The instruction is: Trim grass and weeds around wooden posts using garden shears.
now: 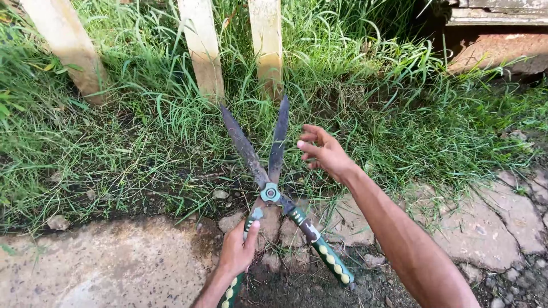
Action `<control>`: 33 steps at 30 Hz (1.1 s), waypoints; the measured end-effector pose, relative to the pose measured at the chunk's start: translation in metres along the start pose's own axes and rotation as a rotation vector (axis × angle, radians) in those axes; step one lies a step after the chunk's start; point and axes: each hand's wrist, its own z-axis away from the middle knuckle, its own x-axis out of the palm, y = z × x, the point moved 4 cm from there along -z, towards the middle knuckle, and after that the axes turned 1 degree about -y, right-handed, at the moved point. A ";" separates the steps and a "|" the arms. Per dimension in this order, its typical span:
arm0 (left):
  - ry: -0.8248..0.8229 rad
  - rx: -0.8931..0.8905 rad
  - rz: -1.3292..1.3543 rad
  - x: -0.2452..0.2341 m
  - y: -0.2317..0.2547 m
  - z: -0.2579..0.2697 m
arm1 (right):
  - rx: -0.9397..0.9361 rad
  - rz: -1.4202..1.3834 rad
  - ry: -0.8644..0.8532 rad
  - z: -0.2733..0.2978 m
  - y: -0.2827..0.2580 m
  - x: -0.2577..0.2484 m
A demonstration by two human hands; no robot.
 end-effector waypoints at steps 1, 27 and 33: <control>0.003 -0.008 0.000 0.001 -0.010 -0.001 | 0.005 -0.001 -0.007 -0.001 -0.002 0.004; 0.026 -0.178 -0.033 -0.001 -0.038 0.008 | 0.409 0.452 -0.295 0.050 0.083 0.004; -0.044 -0.190 0.212 0.037 0.018 -0.022 | 0.528 0.027 -0.296 0.080 0.139 0.002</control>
